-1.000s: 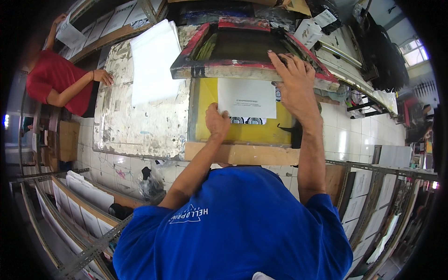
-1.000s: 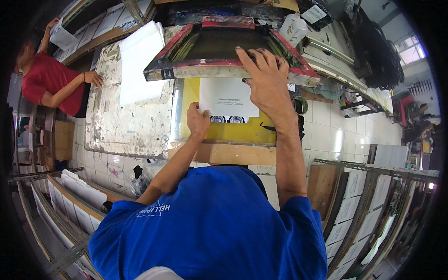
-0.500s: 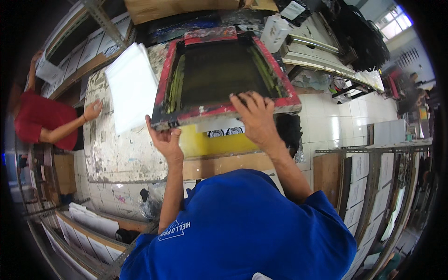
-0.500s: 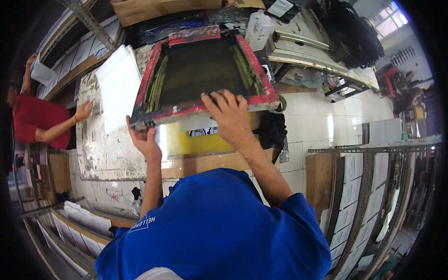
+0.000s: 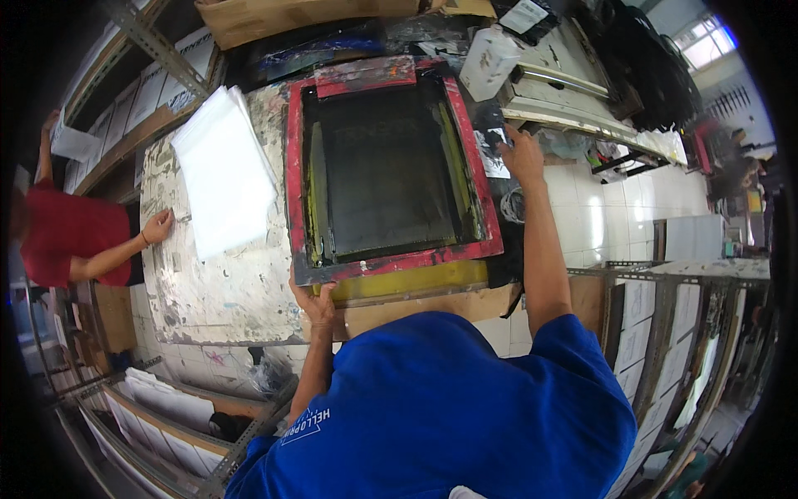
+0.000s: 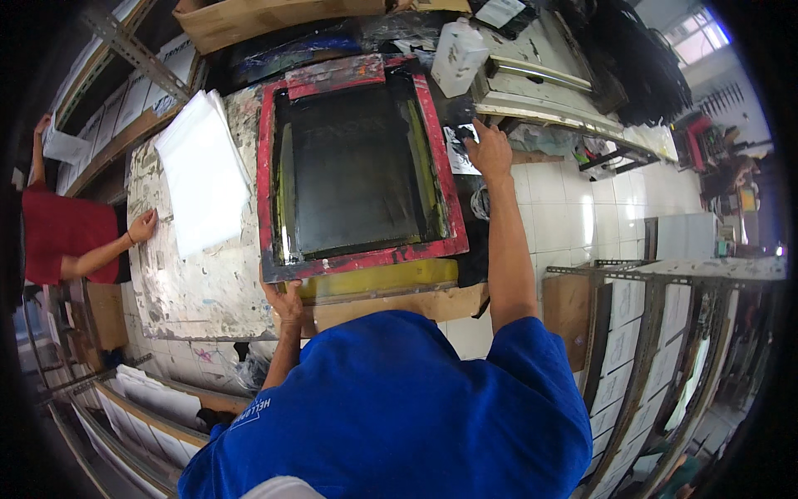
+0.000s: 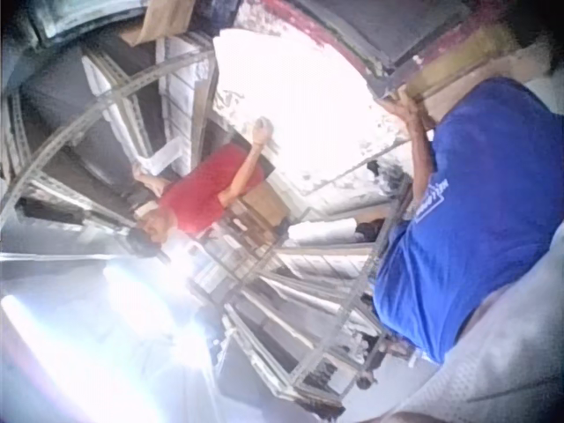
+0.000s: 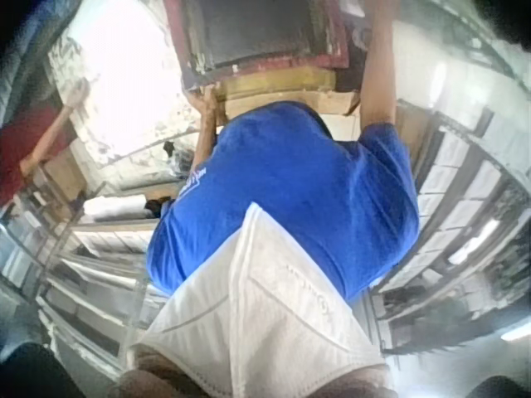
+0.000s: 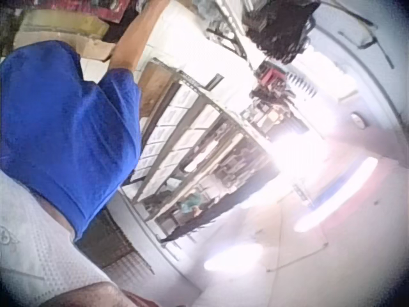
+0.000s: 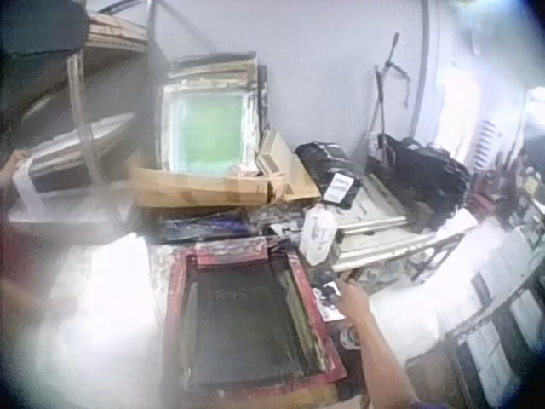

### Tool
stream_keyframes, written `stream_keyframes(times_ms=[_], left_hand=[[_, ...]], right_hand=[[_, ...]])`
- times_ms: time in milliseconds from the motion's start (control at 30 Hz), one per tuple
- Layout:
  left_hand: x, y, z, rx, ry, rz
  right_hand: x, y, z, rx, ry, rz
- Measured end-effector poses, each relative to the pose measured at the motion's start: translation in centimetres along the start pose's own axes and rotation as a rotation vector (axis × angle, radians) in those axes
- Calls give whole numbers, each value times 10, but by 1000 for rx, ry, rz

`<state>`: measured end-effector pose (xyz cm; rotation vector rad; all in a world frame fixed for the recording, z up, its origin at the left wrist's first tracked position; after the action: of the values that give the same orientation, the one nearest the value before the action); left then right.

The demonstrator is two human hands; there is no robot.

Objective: The person performs screen printing on sheets of paper by placing each sheet on a base, lowering a screen frame, and pulling a squeegee across the screen to apply ink.

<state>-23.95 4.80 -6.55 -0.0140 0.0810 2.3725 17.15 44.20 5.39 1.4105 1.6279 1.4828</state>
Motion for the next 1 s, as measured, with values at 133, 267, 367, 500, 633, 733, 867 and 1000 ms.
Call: stream_keyframes(times_ms=[133, 267, 367, 500, 633, 733, 867, 1000], left_hand=[[-4, 2, 0, 36, 17, 2], [-3, -8, 20, 80, -20, -36], [-5, -4, 13, 99, 26, -20], [-5, 7, -9, 168, 11, -19], [-6, -2, 10, 235, 1, -29], [-2, 0, 0, 206, 10, -31], [-2, 0, 6, 232, -41, 34], [-2, 3, 9, 347, -70, 53]], right_hand=[[17, -57, 21, -76, 24, -110], [20, -79, 36, -156, 63, -58], [20, -63, 34, -86, 42, 61], [7, -26, -8, 716, -151, 67], [-38, -3, -110, 1267, -165, -46], [-71, -22, -156, 1060, -157, -252], [-99, -38, -182, 335, 257, -259], [-106, -32, -186, 122, 350, -216]])
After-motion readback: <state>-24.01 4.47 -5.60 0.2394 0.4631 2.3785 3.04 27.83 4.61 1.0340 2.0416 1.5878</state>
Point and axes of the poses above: each hand's wrist, its own x-axis towards the middle knuckle, its own y-axis out of the back of the hand, z = x × y, the point moved 8 cm from there along x, towards the middle knuckle, and after that the axes turned 10 degrees about y, right-handed, at the moved point
